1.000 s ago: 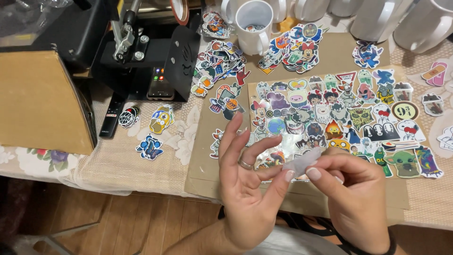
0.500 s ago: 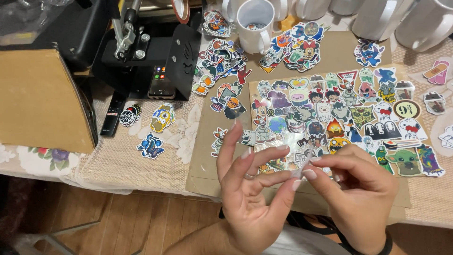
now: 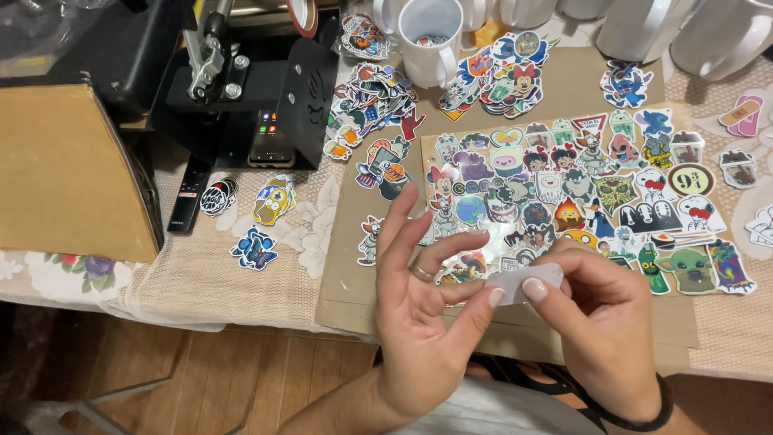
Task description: The person is organizing a collection of stickers by peeling off their backings and sticking them onto a clear plastic sheet.
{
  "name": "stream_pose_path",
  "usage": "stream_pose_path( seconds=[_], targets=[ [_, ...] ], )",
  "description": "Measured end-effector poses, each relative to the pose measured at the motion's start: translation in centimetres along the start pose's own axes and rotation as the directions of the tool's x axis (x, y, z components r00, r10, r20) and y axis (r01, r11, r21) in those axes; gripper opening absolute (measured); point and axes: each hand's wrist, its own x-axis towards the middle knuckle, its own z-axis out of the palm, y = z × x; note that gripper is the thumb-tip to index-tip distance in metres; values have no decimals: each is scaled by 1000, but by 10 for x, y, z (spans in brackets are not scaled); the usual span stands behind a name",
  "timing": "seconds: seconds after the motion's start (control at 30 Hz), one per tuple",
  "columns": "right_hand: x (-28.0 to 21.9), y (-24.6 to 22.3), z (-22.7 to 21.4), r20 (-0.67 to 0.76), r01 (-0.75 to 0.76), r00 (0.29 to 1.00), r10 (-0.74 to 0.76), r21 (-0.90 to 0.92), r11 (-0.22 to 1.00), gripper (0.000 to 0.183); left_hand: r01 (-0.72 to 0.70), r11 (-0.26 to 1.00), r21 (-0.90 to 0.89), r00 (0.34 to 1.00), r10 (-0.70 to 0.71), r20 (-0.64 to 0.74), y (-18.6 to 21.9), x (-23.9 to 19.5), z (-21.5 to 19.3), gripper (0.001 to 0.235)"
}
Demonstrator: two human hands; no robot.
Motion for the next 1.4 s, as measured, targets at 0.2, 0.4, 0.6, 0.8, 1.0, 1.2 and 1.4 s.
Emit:
stream_pose_path(
  seconds=[0.2,0.4,0.6,0.8,1.0,1.2,1.4],
  targets=[
    [7,-10,6,30,29,999,-25,-130,991,17,40,998,41,997,-42,58,-1,3,-3,55],
    [3,-6,-23,5,-56,998,60,-284,957,20,141,990,13,982,-141,127,-1,5,-15,59],
    [0,27,-29,-94,-264,964,249,-244,933,15,251,948,-193,966,-232,116,-18,5,-17,63],
    [-4,35,-19,142,163,986,-93,-633,757,31,252,966,57,967,-254,19,-52,16,-14,61],
    [-20,44,-37,76,253,962,-261,-602,757,10,297,954,-42,954,-295,52,-59,13,-30,61],
    [3,8,-26,82,268,961,-262,-492,828,6,593,742,-313,804,-565,185,-40,15,-26,56],
    [32,-16,-32,201,107,979,-42,-324,940,23,525,832,-179,849,-496,184,-32,13,-24,55]
  ],
)
